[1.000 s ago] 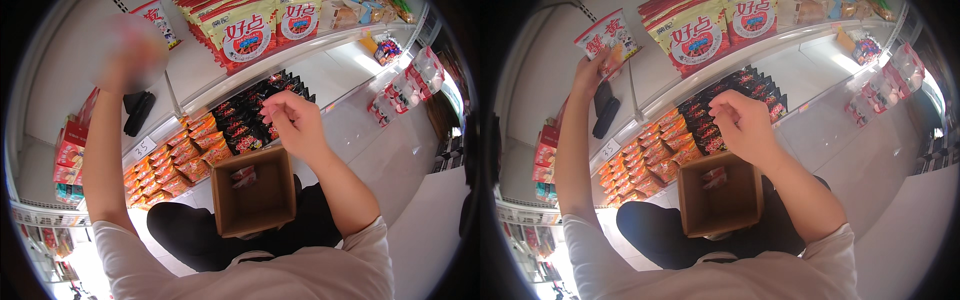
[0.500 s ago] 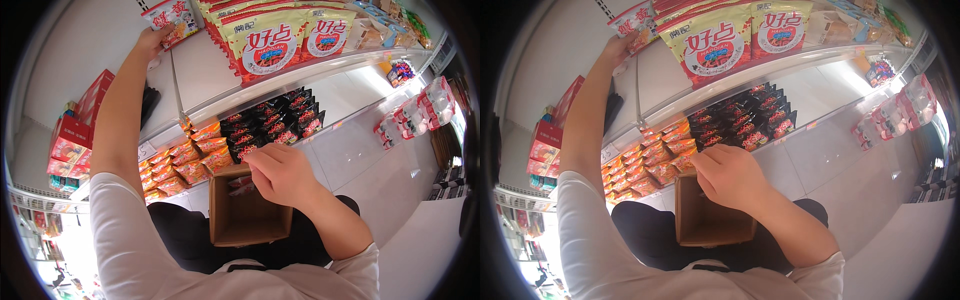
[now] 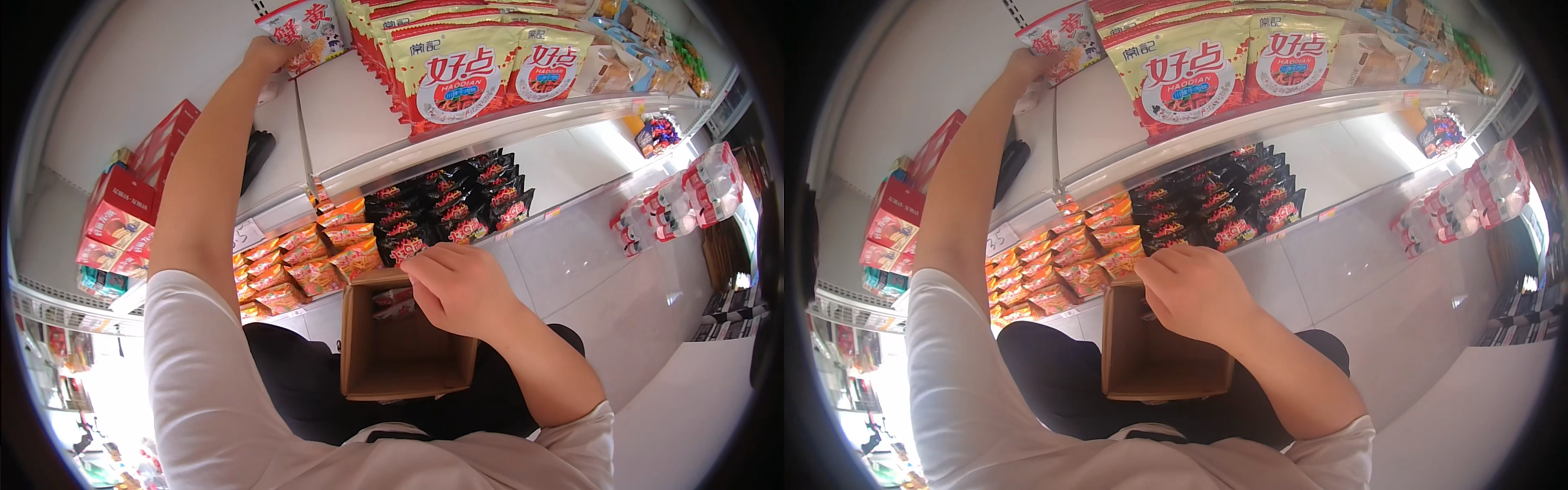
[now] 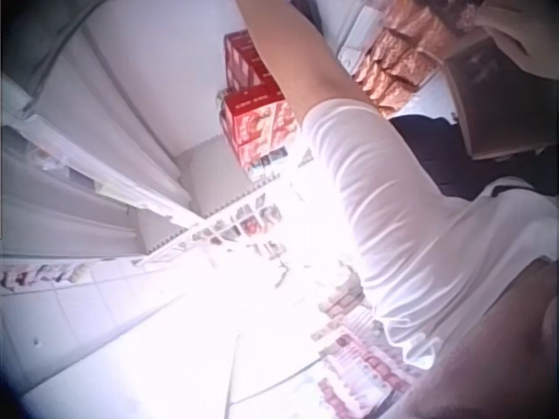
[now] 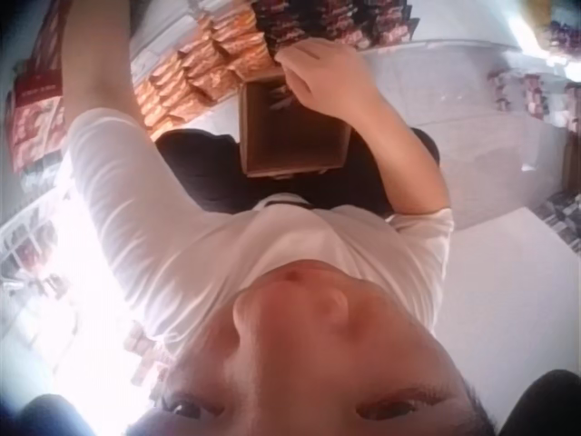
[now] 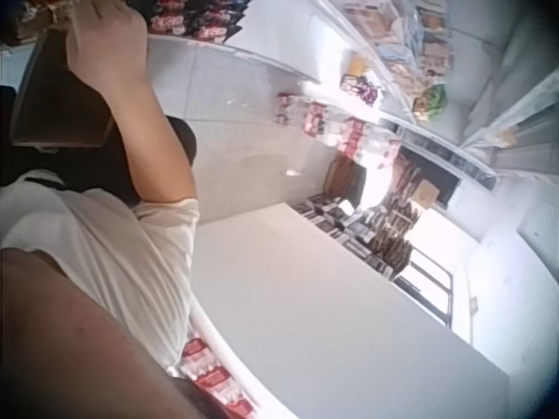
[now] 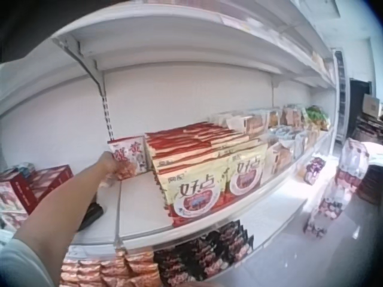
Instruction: The person sits on the floor and repeatedly picks snack packets from a cardboard box, then places them onto a nearby shelf. The person handles multiple snack packets one at a time and arranges them in rows on the shelf.
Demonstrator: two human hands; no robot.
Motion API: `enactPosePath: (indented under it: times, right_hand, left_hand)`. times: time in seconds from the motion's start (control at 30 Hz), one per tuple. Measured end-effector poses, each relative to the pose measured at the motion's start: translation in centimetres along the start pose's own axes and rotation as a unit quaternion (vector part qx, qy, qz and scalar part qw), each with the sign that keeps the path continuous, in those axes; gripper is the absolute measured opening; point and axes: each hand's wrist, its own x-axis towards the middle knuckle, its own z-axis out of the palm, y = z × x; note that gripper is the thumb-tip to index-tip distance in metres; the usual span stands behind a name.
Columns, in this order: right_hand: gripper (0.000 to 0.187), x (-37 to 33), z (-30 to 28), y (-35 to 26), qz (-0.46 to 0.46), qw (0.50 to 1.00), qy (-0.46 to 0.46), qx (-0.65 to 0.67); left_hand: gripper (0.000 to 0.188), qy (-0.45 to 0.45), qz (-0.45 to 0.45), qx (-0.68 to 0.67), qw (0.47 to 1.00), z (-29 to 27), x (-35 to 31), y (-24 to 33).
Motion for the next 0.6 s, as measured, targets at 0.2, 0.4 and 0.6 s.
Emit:
enactPosePath:
  times: [0.2,0.4,0.6]
  right_hand:
    - [0.021,-0.4,0.4,0.4,-0.004,1.0,0.003,-0.01]
    - [0.012,0.0,-0.6,0.1,0.008,0.999,0.032,-0.028]
    - [0.007,-1.4,-2.1,1.9,0.115,0.991,0.011,-0.062]
  left_hand:
    - [0.06,0.038,-0.07,-0.015,0.997,-1.4,-2.6,2.5]
    - [0.035,0.053,0.077,-0.155,0.984,-3.9,-13.8,4.4]
    - [0.006,-0.137,0.339,-0.157,0.917,1.2,-33.6,5.9]
